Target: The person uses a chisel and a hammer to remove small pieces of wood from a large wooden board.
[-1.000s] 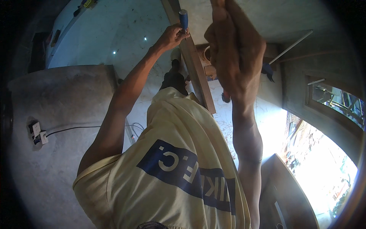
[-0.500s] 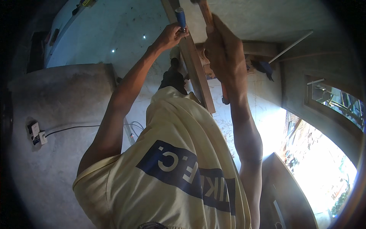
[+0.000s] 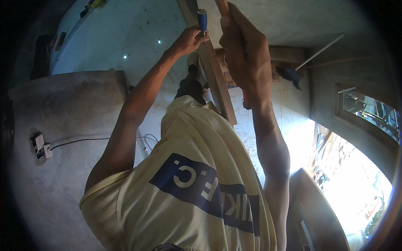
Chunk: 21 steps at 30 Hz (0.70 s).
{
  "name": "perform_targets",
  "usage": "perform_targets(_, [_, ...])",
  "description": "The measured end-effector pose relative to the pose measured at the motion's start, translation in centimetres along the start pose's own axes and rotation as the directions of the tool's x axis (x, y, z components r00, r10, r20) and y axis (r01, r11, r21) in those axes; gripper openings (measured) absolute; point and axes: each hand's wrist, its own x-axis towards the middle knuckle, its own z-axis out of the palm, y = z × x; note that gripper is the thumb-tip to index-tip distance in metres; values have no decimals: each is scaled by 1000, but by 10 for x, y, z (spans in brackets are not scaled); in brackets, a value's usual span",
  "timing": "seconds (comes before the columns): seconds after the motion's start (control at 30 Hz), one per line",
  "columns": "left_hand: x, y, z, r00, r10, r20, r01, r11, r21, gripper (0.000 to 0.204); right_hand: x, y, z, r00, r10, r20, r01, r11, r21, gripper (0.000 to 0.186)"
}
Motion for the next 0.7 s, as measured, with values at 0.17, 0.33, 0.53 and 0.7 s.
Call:
perform_targets(0.17, [1, -8, 4, 1000, -7, 19, 9, 997, -74, 13, 9, 41, 8, 974, -224, -24, 216, 961, -171, 38])
perform_targets(0.33, [3, 2, 0, 997, -49, 52, 48, 999, 21, 8, 4, 7, 5, 1000, -16, -6, 16, 998, -53, 34])
perform_targets(0.53, [4, -1, 0, 991, -80, 111, 76, 996, 39, 7, 10, 46, 2, 989, -125, 86, 139, 972, -191, 36])
perform_targets(0.7, [-3, -2, 5, 999, -52, 6, 53, 985, -166, 10, -7, 7, -12, 969, 244, 36, -246, 968, 49, 37])
